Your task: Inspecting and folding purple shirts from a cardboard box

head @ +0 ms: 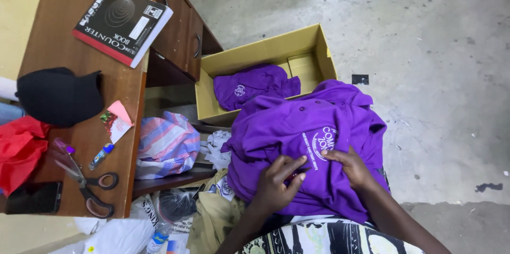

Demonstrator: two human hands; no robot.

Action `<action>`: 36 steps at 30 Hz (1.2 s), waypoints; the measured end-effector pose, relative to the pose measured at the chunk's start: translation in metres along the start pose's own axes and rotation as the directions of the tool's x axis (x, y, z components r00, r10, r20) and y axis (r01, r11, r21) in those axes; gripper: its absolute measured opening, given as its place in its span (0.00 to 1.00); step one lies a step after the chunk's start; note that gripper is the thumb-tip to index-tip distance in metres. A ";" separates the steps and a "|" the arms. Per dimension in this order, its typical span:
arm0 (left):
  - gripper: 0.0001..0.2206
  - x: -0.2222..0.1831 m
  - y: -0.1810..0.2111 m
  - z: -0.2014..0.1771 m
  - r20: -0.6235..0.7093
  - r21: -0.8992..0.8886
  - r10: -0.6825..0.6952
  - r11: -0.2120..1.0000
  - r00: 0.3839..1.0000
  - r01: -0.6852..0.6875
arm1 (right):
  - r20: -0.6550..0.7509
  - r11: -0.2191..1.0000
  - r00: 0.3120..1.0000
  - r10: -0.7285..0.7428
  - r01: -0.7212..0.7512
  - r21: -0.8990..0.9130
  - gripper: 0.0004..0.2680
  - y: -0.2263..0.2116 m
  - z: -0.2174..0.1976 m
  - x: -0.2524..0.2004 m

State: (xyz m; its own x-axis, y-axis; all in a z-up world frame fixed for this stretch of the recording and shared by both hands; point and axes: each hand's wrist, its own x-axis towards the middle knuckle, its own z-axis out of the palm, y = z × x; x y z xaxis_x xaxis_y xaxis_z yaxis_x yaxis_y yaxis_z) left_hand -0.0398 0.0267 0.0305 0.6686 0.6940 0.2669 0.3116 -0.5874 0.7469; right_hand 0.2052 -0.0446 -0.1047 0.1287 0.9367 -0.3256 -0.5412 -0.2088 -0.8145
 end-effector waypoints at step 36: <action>0.17 0.003 0.004 0.007 0.047 -0.100 -0.063 0.993 0.997 0.068 | -0.054 0.996 0.997 -0.052 0.047 -0.080 0.08 -0.042 0.045 -0.018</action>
State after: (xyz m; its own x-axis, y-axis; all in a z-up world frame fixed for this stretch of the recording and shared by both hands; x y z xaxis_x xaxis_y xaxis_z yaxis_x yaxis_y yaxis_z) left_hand -0.0320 0.0239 0.0298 0.6788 0.7093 0.1902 0.2867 -0.4944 0.8206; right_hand 0.1881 -0.0405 -0.0429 0.2009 0.9298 -0.3085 -0.4664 -0.1861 -0.8648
